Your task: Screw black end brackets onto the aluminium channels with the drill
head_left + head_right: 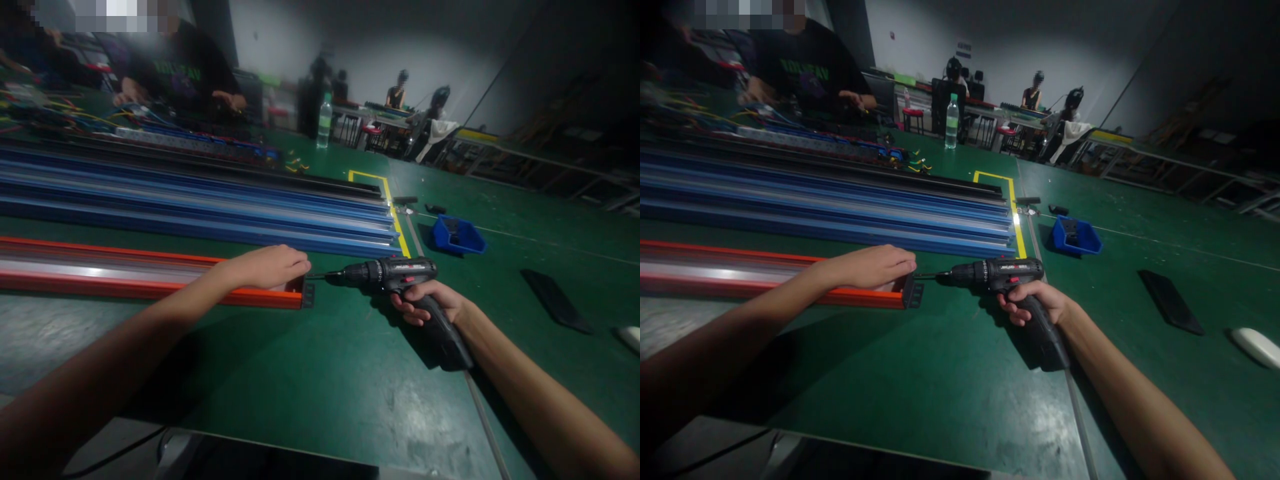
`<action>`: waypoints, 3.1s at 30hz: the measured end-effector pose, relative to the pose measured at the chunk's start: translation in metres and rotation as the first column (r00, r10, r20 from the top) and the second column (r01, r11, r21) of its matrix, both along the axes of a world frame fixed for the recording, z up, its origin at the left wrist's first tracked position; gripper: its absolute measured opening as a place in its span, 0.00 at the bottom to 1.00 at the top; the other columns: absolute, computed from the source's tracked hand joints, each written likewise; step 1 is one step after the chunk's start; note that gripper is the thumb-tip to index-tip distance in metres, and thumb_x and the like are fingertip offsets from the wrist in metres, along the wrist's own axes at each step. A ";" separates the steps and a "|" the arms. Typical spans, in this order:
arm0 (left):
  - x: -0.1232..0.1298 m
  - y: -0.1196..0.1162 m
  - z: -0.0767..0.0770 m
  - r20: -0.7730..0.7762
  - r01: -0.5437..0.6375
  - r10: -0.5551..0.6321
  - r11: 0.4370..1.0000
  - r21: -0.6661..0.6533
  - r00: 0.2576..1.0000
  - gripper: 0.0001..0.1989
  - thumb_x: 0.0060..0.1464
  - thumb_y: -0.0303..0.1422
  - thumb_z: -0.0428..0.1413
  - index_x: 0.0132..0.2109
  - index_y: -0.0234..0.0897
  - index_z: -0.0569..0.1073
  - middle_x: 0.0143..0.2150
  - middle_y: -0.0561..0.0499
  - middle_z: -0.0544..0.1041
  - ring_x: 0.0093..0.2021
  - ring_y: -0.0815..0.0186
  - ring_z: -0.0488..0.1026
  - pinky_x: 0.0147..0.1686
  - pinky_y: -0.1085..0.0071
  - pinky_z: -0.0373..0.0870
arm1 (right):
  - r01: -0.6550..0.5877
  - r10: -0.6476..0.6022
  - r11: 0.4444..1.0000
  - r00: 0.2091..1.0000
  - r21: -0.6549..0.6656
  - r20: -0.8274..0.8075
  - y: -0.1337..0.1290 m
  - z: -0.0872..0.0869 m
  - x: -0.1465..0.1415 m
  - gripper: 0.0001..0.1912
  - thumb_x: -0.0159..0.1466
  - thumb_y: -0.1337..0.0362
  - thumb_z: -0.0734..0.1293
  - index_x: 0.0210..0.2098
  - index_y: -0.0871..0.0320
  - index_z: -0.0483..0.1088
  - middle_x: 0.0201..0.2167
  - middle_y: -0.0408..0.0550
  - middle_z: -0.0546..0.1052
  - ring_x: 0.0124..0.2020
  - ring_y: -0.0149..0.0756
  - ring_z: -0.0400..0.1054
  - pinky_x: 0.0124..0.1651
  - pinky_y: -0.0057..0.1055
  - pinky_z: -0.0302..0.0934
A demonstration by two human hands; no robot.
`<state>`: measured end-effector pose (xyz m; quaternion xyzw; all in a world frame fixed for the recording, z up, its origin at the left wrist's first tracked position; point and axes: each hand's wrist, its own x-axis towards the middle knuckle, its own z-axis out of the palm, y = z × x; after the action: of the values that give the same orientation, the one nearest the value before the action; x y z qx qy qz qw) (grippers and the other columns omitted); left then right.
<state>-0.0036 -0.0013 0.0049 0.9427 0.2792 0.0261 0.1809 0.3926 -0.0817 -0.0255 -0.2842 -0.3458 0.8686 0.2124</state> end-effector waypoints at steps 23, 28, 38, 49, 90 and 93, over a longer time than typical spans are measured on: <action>0.000 0.000 -0.001 -0.006 -0.027 0.027 1.000 -0.008 1.000 0.21 0.73 0.40 0.40 0.33 0.39 0.67 0.30 0.52 0.74 0.29 0.65 0.70 0.31 0.67 0.57 | 0.005 -0.004 1.000 1.000 -0.022 0.024 0.001 0.000 0.001 0.12 0.65 0.69 0.70 0.46 0.71 0.78 0.30 0.47 0.77 0.20 0.22 0.65 0.31 0.24 0.69; 0.001 0.000 0.000 0.016 -0.013 0.013 1.000 -0.010 1.000 0.21 0.73 0.40 0.40 0.33 0.39 0.68 0.31 0.51 0.74 0.29 0.65 0.69 0.31 0.67 0.58 | -0.010 0.011 1.000 1.000 -0.028 0.020 0.001 -0.001 0.001 0.12 0.64 0.69 0.70 0.45 0.70 0.78 0.31 0.47 0.78 0.20 0.22 0.65 0.31 0.24 0.69; 0.002 -0.001 0.002 0.008 -0.018 0.018 0.999 -0.040 1.000 0.21 0.73 0.39 0.40 0.33 0.39 0.68 0.31 0.50 0.74 0.30 0.65 0.69 0.32 0.67 0.58 | -0.001 0.002 0.999 1.000 -0.033 0.027 0.001 0.000 0.002 0.12 0.65 0.68 0.70 0.45 0.69 0.77 0.31 0.47 0.77 0.20 0.22 0.65 0.30 0.24 0.69; -0.001 0.002 -0.002 0.046 0.022 -0.020 0.999 -0.037 0.999 0.21 0.74 0.39 0.39 0.34 0.38 0.69 0.33 0.51 0.74 0.31 0.66 0.69 0.34 0.68 0.60 | 0.010 -0.009 1.000 0.999 -0.027 0.041 0.000 -0.001 0.003 0.12 0.64 0.68 0.70 0.46 0.69 0.76 0.31 0.47 0.77 0.20 0.22 0.65 0.30 0.25 0.68; -0.004 0.004 -0.007 0.039 -0.013 0.014 0.999 -0.036 0.999 0.22 0.74 0.40 0.37 0.35 0.39 0.68 0.34 0.51 0.74 0.32 0.65 0.69 0.34 0.68 0.60 | 0.026 -0.026 1.000 0.998 0.003 0.057 -0.001 0.001 0.001 0.10 0.64 0.69 0.69 0.42 0.69 0.78 0.29 0.47 0.76 0.18 0.22 0.63 0.29 0.24 0.69; -0.003 0.004 -0.006 0.039 -0.010 0.012 0.999 -0.051 0.999 0.23 0.74 0.40 0.37 0.35 0.39 0.68 0.34 0.51 0.75 0.32 0.65 0.69 0.35 0.68 0.61 | 0.028 -0.029 1.000 0.998 0.007 0.058 -0.001 0.001 0.001 0.10 0.64 0.69 0.70 0.42 0.70 0.78 0.29 0.47 0.76 0.18 0.22 0.62 0.29 0.24 0.69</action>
<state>-0.0071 0.0027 -0.0013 0.9354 0.2816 0.0383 0.2102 0.3933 -0.0827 -0.0241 -0.3138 -0.3503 0.8558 0.2155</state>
